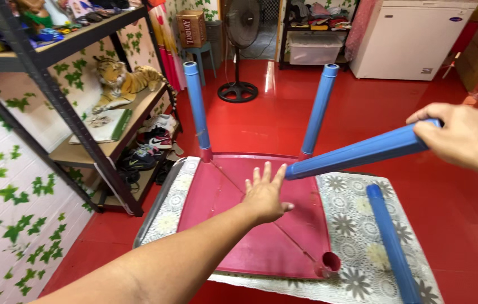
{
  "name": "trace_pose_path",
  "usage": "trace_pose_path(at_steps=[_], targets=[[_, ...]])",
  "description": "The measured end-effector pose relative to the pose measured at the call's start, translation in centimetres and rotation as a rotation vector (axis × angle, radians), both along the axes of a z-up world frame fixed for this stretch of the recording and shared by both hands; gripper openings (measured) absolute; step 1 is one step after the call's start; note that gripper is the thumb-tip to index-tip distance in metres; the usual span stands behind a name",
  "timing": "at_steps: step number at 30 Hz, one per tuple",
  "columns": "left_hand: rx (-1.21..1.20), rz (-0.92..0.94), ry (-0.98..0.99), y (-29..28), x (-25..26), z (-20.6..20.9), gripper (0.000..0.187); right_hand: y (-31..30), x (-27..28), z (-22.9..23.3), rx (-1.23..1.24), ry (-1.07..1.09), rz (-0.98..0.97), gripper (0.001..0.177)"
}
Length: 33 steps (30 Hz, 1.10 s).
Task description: The person inserts blue plastic poles into the four corner sockets of an upside-down pink plastic table base. They repeatedly insert and remove the poles, adjusting their fit, and leave the table base with the poles attached.
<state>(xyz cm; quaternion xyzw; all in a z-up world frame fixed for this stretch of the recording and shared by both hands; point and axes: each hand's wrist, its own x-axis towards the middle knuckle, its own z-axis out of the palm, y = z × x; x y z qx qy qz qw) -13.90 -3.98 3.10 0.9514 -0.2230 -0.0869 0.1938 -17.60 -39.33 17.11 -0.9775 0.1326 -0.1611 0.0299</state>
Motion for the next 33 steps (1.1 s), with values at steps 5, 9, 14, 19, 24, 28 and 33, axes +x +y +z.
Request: trace_pose_path(at_steps=[5,9,14,19,24,28,33], targets=[[-0.175,-0.034,-0.072,1.5,0.5,0.6,0.120,8.0,-0.4,4.8,-0.004,0.033,0.157,0.040],[-0.251,-0.066,-0.103,2.9,0.7,0.4,0.124,14.1,-0.3,6.9,0.055,0.100,0.158,0.039],[-0.307,-0.031,-0.120,5.9,1.2,-1.2,0.124,19.8,0.2,7.8,0.022,0.099,0.320,0.036],[-0.399,-0.101,-0.337,10.4,2.3,-2.5,0.098,23.4,0.9,7.6,0.046,0.131,0.371,0.036],[-0.524,-0.026,-0.267,15.0,2.7,-1.5,0.087,27.6,2.9,7.0,0.038,0.171,0.489,0.034],[-0.508,0.066,-0.123,18.7,2.6,-0.2,0.071,31.8,5.2,6.8,-0.026,0.060,0.761,0.030],[-0.527,0.132,-0.167,22.1,3.2,-0.1,0.059,37.3,7.1,7.1,0.023,0.077,0.767,0.031]])
